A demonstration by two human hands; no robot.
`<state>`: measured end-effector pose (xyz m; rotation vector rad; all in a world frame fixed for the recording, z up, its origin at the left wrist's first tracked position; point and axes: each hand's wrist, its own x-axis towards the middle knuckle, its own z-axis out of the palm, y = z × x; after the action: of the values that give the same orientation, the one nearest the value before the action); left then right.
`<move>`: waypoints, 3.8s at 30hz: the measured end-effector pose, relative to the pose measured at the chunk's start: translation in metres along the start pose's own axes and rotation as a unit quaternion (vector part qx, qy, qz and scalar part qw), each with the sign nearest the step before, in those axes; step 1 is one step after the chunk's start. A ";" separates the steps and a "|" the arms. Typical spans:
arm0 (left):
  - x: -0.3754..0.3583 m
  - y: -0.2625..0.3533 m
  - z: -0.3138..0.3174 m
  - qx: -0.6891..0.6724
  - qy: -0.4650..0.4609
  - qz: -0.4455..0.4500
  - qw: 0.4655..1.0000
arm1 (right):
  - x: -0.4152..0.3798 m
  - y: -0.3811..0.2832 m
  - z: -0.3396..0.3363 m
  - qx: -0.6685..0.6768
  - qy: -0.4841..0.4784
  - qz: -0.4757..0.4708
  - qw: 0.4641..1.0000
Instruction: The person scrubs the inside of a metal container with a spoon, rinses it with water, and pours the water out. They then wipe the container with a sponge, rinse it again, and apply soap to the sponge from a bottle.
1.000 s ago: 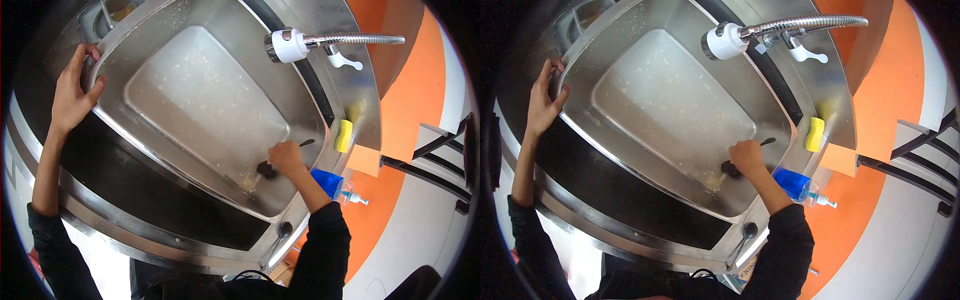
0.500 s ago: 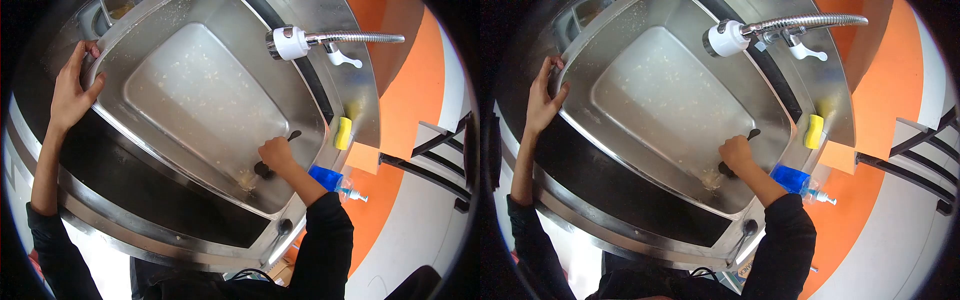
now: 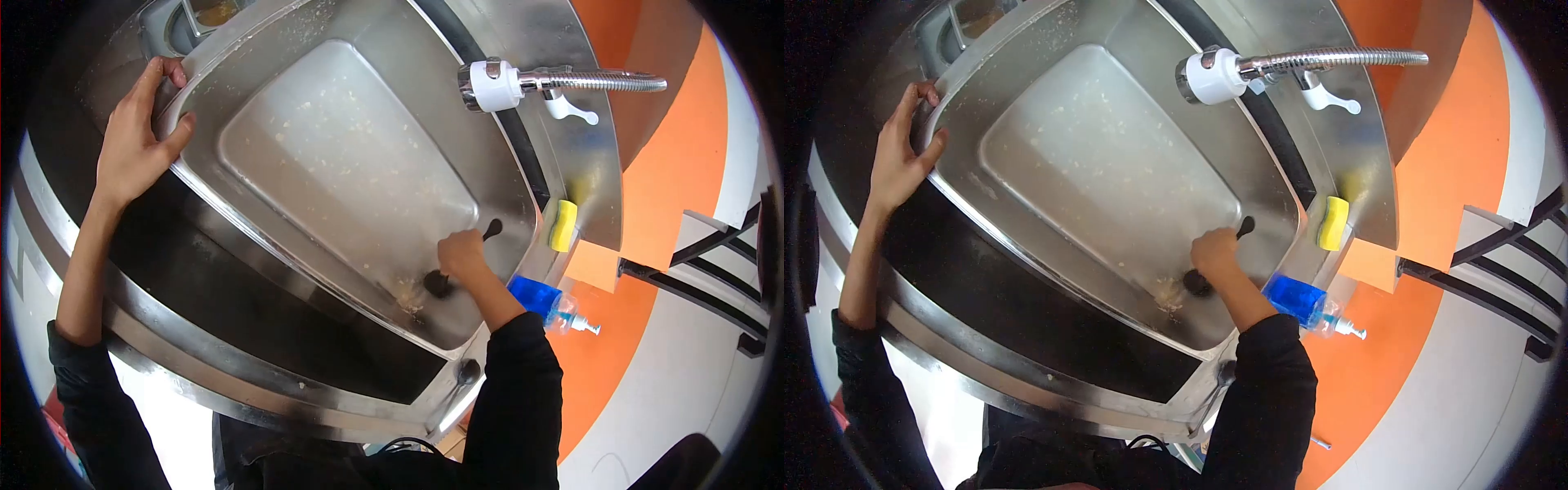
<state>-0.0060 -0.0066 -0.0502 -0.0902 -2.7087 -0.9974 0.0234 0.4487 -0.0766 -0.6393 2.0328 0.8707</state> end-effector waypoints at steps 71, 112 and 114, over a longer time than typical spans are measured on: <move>0.002 -0.001 -0.002 -0.019 0.007 -0.024 0.999 | -0.021 0.045 -0.006 -0.005 -0.051 0.142 0.988; 0.009 0.028 -0.019 0.057 -0.071 -0.064 0.994 | 0.148 -0.089 -0.200 0.430 0.380 0.140 0.807; 0.010 0.034 -0.023 0.059 -0.100 -0.096 0.989 | 0.143 -0.106 -0.217 0.440 0.383 0.092 0.807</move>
<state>-0.0064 0.0039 -0.0094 0.1012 -3.0005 -0.9192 -0.0850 0.1980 -0.1397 -0.2455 2.9038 -0.4017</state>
